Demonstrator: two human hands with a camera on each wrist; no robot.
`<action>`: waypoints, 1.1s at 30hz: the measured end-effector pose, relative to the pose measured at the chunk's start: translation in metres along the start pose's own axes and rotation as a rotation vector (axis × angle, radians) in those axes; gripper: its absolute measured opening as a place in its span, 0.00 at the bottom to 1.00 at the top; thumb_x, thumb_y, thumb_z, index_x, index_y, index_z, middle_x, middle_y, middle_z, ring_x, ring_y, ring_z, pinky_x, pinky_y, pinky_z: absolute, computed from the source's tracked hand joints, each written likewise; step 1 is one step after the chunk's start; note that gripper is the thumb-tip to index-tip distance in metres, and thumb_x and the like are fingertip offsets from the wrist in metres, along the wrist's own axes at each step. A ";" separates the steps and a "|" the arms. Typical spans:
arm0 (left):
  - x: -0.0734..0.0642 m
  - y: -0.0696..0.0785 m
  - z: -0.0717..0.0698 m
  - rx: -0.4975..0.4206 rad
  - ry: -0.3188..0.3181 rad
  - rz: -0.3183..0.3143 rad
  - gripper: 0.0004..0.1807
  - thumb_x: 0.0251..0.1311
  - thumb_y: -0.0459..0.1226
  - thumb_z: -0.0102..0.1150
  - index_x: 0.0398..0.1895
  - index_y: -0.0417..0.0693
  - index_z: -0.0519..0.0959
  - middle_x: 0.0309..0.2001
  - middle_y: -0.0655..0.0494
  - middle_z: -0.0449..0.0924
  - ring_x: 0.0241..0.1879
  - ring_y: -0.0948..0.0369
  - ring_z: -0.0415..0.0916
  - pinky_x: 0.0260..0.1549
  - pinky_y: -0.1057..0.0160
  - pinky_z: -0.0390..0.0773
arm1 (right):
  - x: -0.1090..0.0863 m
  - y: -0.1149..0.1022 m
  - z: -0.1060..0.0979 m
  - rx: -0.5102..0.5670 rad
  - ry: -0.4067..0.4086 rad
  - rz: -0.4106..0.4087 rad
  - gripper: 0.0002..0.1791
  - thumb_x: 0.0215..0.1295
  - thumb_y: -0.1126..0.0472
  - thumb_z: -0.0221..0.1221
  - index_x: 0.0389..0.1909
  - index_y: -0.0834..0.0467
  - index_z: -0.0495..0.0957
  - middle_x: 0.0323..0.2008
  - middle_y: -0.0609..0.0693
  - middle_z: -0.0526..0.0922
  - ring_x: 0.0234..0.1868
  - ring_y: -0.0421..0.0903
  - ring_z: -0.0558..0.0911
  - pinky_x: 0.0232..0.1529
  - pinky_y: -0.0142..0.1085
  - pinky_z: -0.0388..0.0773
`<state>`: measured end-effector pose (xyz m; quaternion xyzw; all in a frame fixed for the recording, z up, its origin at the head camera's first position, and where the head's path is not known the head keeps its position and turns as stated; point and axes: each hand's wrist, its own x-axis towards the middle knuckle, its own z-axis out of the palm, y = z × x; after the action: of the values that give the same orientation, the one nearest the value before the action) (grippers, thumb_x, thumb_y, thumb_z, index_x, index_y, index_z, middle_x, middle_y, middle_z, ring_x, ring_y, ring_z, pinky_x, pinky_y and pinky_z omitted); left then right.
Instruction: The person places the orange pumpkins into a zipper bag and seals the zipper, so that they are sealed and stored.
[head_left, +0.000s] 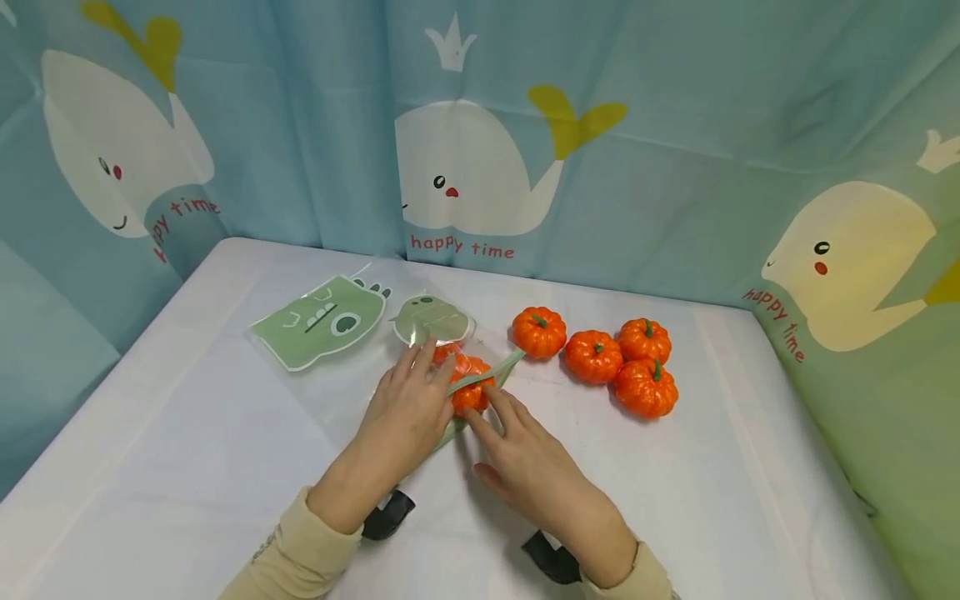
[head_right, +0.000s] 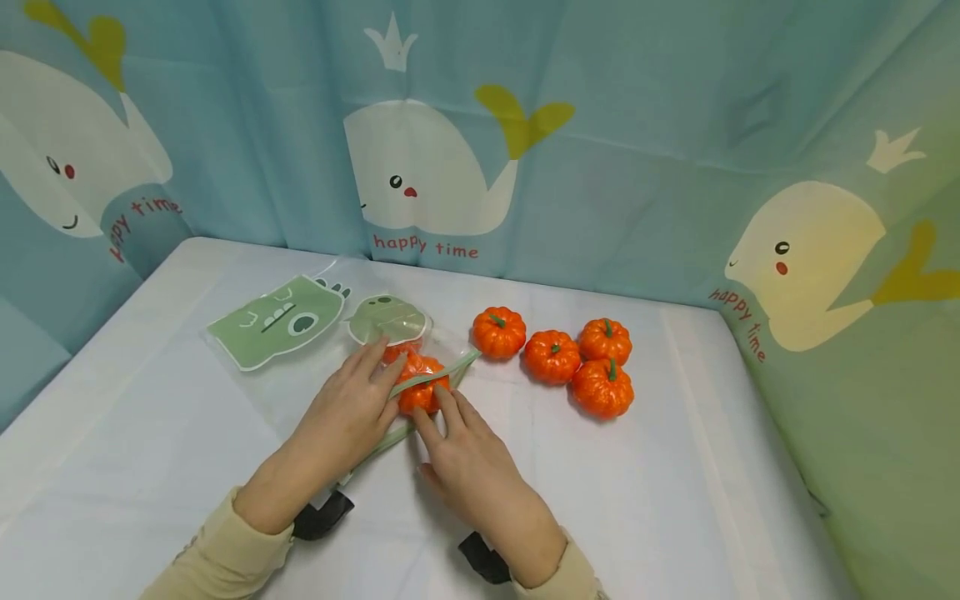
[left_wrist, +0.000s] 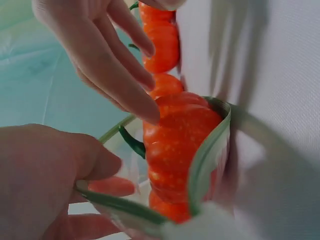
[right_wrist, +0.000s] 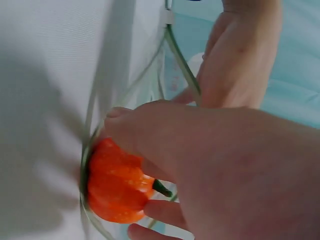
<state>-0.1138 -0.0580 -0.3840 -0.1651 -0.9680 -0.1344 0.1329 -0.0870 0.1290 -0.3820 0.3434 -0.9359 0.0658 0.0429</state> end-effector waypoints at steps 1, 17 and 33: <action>0.000 0.000 0.000 0.005 -0.004 -0.002 0.25 0.59 0.37 0.64 0.61 0.43 0.77 0.68 0.34 0.68 0.65 0.38 0.69 0.53 0.42 0.78 | 0.000 0.000 0.001 -0.004 -0.002 0.004 0.36 0.57 0.54 0.71 0.66 0.56 0.71 0.69 0.62 0.65 0.67 0.60 0.71 0.57 0.48 0.79; -0.001 0.008 -0.003 -0.039 0.009 0.087 0.22 0.62 0.37 0.64 0.60 0.42 0.77 0.67 0.37 0.70 0.64 0.44 0.72 0.55 0.46 0.79 | 0.008 0.005 0.021 -0.104 0.048 -0.013 0.40 0.55 0.52 0.71 0.68 0.58 0.67 0.66 0.64 0.65 0.68 0.62 0.69 0.67 0.46 0.71; -0.002 0.015 -0.008 -0.188 0.019 0.164 0.20 0.63 0.31 0.59 0.59 0.40 0.77 0.63 0.39 0.74 0.63 0.46 0.73 0.58 0.46 0.76 | 0.015 0.007 0.034 -0.140 0.108 -0.038 0.34 0.56 0.54 0.70 0.62 0.60 0.72 0.68 0.65 0.66 0.66 0.60 0.71 0.69 0.46 0.69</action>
<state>-0.1048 -0.0470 -0.3743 -0.2540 -0.9331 -0.2146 0.1368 -0.1042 0.1200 -0.4148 0.3532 -0.9278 0.0176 0.1183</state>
